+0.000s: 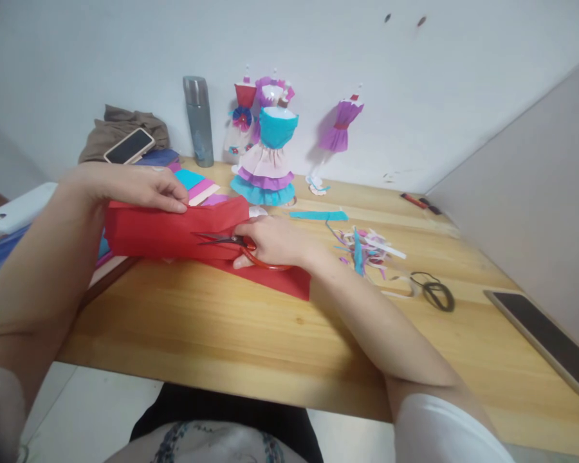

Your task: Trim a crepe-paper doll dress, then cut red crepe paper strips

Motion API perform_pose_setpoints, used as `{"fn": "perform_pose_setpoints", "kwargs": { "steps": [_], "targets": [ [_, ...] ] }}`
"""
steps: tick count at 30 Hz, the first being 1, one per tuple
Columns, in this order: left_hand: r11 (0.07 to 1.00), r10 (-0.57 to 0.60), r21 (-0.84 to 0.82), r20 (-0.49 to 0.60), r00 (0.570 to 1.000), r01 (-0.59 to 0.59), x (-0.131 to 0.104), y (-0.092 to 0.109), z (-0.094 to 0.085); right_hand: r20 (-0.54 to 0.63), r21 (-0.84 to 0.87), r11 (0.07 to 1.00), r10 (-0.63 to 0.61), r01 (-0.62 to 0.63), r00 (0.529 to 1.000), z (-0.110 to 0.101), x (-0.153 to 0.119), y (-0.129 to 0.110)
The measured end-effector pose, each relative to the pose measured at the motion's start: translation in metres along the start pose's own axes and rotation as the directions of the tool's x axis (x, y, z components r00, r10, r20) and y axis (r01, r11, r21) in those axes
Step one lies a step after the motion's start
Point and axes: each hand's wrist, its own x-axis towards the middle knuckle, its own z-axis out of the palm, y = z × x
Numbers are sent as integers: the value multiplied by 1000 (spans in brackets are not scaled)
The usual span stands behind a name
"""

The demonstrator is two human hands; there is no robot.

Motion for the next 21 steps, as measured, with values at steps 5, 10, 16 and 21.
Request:
{"fn": "perform_pose_setpoints", "kwargs": {
  "steps": [5,10,16,21],
  "targets": [
    [1000,-22,-16,23,999,22,1,-4,2,17,-190,974,128,-123,992,-1,-14,-15],
    [999,-23,-46,62,998,25,-1,-10,5,82,-360,910,251,-206,965,-14,-37,-40],
    [988,47,-156,193,980,-17,-3,-5,5,197,-305,912,341,-273,919,-43,-76,-34],
    [994,95,-53,73,993,-91,-3,2,7,113,-246,895,408,-373,906,-55,-84,-20]
  ]
}}
